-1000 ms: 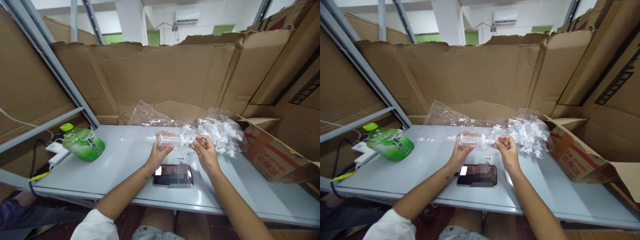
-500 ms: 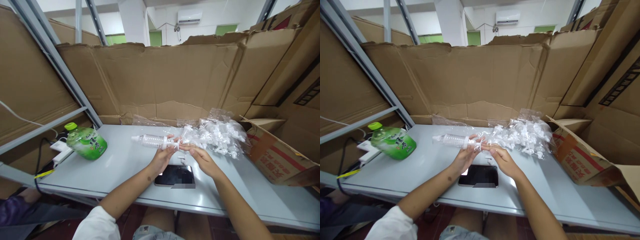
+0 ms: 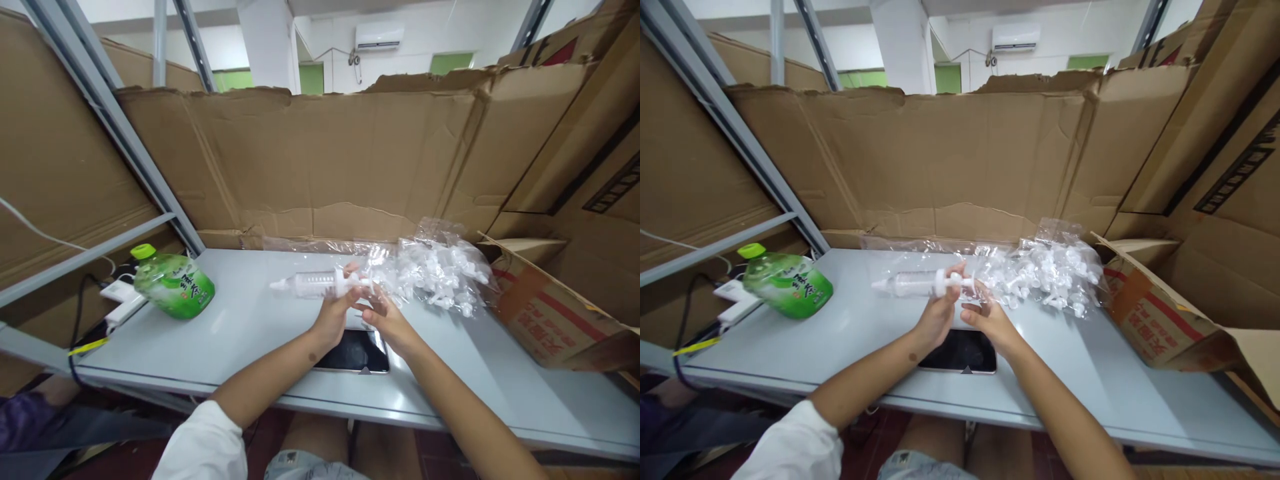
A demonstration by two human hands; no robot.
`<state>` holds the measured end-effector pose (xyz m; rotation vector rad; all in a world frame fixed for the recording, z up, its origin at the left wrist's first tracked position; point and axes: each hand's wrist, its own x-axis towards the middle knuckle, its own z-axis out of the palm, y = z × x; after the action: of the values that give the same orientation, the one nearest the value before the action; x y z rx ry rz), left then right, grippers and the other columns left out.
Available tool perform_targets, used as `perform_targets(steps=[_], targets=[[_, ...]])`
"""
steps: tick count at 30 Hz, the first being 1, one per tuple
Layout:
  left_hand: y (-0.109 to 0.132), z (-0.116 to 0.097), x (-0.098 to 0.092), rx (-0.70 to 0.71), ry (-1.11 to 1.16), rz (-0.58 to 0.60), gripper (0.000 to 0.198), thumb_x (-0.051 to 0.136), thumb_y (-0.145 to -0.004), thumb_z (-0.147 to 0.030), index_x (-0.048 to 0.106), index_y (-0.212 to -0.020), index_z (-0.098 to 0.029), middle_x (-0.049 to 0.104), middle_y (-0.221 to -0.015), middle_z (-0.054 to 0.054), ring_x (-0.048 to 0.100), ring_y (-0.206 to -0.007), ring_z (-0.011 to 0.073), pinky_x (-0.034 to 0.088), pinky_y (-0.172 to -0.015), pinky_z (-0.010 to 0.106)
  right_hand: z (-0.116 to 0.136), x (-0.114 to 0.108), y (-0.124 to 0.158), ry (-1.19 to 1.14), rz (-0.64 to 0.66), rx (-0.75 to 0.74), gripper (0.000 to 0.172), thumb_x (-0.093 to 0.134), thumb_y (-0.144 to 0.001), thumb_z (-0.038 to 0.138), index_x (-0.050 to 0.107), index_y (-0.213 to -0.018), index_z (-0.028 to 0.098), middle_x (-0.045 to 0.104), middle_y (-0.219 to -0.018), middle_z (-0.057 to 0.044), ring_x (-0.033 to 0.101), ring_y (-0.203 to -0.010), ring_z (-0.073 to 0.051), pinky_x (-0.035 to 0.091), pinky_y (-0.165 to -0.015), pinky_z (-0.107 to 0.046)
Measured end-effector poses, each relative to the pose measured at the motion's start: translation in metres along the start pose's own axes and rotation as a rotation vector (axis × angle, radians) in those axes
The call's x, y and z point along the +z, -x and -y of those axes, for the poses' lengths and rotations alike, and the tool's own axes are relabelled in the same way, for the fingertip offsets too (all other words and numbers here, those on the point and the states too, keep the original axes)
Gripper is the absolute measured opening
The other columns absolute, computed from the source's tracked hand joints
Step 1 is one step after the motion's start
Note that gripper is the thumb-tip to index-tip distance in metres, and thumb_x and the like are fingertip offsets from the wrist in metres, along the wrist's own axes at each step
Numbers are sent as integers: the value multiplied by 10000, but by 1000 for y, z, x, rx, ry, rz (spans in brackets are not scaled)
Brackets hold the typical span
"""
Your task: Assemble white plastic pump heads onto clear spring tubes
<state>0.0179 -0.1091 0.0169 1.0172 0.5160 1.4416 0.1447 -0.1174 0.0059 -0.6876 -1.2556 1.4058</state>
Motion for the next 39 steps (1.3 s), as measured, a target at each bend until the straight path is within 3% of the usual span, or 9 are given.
perform_targets(steps=[7,10,14,17,21,25,29,34,39], targets=[[5,7,7,-129,-102,171,696,793,-623,-276,500,-1253,-305,565,-1251,28,443,-1245,237,290,-1072,377,9,-1,-2,-275,-254,20,236,769,-632,395,634,-786,276,716,-938,4,657,-919,-213,501,-863,-394],[3,9,-8,-194,-92,188,776,825,-570,-269,486,-1266,-306,529,-1302,41,440,-1249,251,294,-1067,389,18,-10,-3,-336,-265,26,203,757,-652,371,620,-775,285,712,-915,34,661,-855,-195,521,-819,-395],[0,4,-36,-132,-29,146,725,785,-619,-396,480,-1261,-254,573,-1228,74,518,-1160,244,354,-1015,382,27,-23,-5,-419,-338,13,196,770,-640,356,608,-722,284,710,-872,46,656,-822,-183,533,-807,-396],[-1,-10,-48,-66,-17,66,653,758,-647,-431,502,-1216,-238,610,-1130,78,603,-993,207,440,-897,334,29,-31,-6,-388,-414,-3,207,766,-642,386,618,-744,283,705,-875,26,653,-836,-196,542,-804,-403],[0,-27,-49,-136,-128,82,517,735,-698,-349,558,-1163,-209,637,-1075,94,633,-893,189,469,-797,293,27,-35,-7,-369,-422,5,211,740,-678,395,631,-830,296,685,-949,24,647,-881,-180,542,-815,-370],[1,-23,-41,-184,-155,23,325,662,-772,-366,642,-1046,-191,660,-1073,99,647,-868,175,478,-765,269,23,-26,-7,-334,-402,-72,344,708,-699,443,612,-1006,319,655,-1062,-1,596,-1053,-176,497,-915,-332],[0,-14,-28,-201,-80,-29,342,649,-782,-385,640,-1083,-222,646,-1139,87,649,-935,198,484,-814,298,16,-11,-5,-223,-329,-106,416,745,-657,414,595,-1026,293,646,-1089,-15,582,-1083,-193,456,-964,-334],[-2,-9,-20,-170,-249,294,423,658,-777,-332,600,-1184,-234,593,-1237,93,540,-1157,263,407,-986,403,14,-14,-3,-146,-382,-29,411,721,-696,364,546,-1063,306,672,-1020,2,643,-930,-197,518,-830,-353],[-15,-2,-31,60,-876,568,509,619,-789,-295,506,-1286,-295,547,-1293,75,510,-1175,274,384,-984,413,28,-38,-8,8,-455,-142,413,723,-678,346,542,-1047,296,650,-1036,-7,627,-961,-206,488,-862,-360]])
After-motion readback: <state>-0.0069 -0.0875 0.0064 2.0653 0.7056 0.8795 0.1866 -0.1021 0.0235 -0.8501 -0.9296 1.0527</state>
